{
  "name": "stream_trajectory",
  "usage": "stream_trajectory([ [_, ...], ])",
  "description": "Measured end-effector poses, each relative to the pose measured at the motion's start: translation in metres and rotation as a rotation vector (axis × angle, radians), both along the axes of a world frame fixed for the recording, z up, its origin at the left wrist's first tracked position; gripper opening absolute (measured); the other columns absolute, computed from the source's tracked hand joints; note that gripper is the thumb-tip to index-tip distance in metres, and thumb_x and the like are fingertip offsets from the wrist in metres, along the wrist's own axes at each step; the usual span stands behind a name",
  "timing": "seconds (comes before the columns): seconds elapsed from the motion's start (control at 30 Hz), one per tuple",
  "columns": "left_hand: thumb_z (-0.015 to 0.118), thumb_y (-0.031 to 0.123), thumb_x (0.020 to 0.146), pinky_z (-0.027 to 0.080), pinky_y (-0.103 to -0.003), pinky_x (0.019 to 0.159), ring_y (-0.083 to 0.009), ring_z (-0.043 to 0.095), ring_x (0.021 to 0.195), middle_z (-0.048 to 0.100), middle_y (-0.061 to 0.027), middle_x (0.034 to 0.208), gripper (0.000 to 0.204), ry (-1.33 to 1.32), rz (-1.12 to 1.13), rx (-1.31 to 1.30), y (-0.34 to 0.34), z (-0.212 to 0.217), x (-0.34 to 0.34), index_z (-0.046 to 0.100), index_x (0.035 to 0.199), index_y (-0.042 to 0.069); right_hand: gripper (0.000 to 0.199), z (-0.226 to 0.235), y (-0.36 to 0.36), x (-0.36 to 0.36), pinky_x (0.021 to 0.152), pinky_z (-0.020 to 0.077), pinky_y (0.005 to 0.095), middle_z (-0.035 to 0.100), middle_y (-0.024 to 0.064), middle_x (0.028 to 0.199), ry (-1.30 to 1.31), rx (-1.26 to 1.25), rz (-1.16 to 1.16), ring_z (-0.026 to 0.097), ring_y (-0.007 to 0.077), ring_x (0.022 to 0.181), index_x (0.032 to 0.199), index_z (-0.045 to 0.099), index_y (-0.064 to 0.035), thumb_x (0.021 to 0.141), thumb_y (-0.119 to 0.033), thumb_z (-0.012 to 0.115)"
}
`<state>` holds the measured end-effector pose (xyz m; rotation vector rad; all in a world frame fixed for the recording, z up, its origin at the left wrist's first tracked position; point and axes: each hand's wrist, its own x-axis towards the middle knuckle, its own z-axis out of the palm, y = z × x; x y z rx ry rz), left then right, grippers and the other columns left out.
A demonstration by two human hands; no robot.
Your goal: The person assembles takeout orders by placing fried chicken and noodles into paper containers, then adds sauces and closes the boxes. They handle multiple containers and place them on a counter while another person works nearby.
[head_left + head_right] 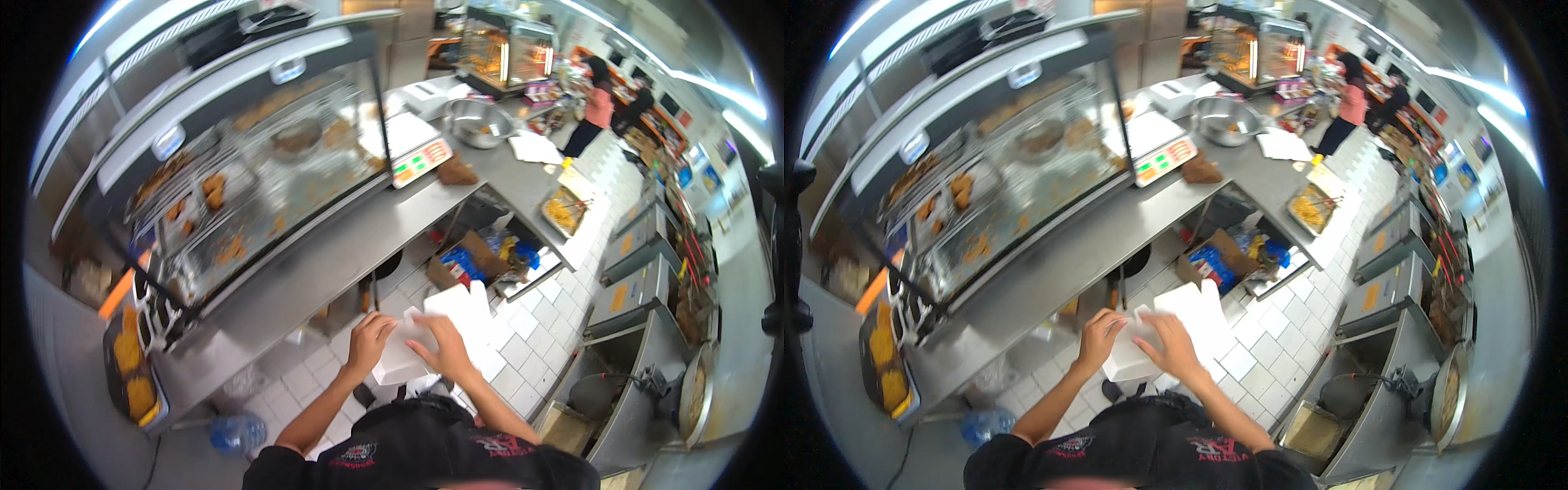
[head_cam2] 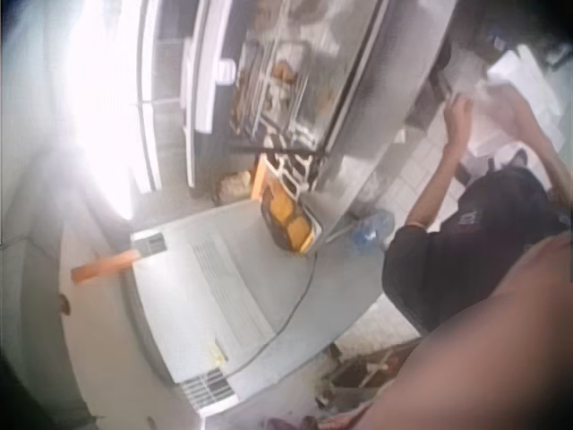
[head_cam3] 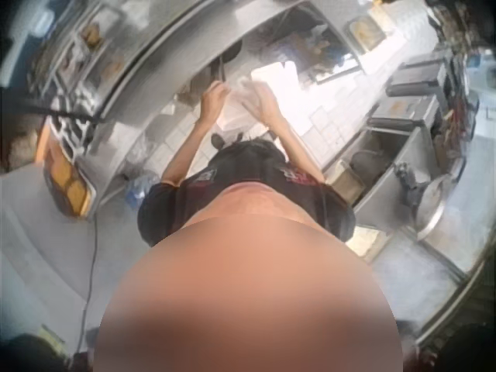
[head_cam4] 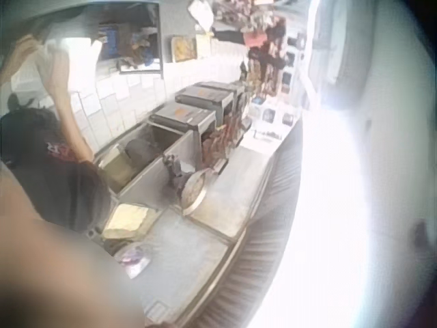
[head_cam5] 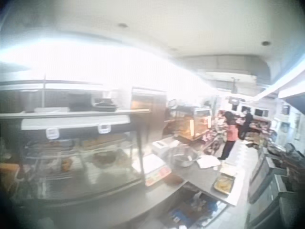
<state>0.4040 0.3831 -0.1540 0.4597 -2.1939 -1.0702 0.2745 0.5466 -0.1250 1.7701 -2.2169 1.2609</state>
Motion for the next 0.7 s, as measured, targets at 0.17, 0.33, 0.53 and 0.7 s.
stream_trajectory([
  [0.17, 0.072, 0.010, 0.085, 0.050, -0.041, 0.093, -0.0224, 0.068, 0.109, 0.072, -0.0047, 0.104, 0.013, 0.202, -0.345, -0.386, 0.103, -0.006, -0.114, 0.073, 0.097, 0.012, 0.057, -0.036, 0.129, -0.045, 0.090, 0.0574, 0.0434, 0.063, 0.0181, 0.132, -1.322, -0.195, -0.228, 0.069, 0.0286, 0.106, 0.149, 0.042, -0.0061, 0.100, -0.020, 0.070],
  [0.33, 0.073, 0.011, 0.086, 0.053, -0.039, 0.094, -0.0229, 0.069, 0.111, 0.073, -0.0044, 0.113, 0.016, 0.320, -0.743, -0.484, 0.221, -0.023, -0.224, 0.072, 0.102, 0.009, 0.042, -0.056, 0.247, -0.118, 0.097, 0.0554, 0.0426, 0.061, 0.0109, 0.132, -1.524, -0.842, -0.601, 0.064, 0.0240, 0.116, 0.136, 0.051, -0.0025, 0.100, -0.015, 0.069],
  [0.53, 0.072, 0.012, 0.097, 0.056, -0.030, 0.084, -0.0161, 0.072, 0.097, 0.076, -0.0089, 0.105, 0.017, 0.017, -0.653, 0.549, 0.347, -0.035, -0.323, 0.073, 0.108, 0.000, 0.032, -0.063, 0.343, -0.199, 0.096, 0.0504, 0.0364, 0.067, 0.0113, 0.122, -0.700, -0.441, -1.031, 0.064, 0.0220, 0.110, 0.125, 0.064, 0.0028, 0.100, -0.016, 0.070],
  [0.7, 0.068, 0.014, 0.101, 0.055, -0.024, 0.085, -0.0095, 0.068, 0.096, 0.076, -0.0092, 0.105, 0.025, -0.137, -0.744, 1.040, 0.418, -0.050, -0.421, 0.071, 0.115, -0.006, 0.036, -0.090, 0.363, -0.271, 0.098, 0.0485, 0.0364, 0.066, 0.0138, 0.126, -0.529, -0.533, -1.115, 0.062, 0.0228, 0.114, 0.126, 0.065, 0.0005, 0.097, -0.019, 0.074],
])
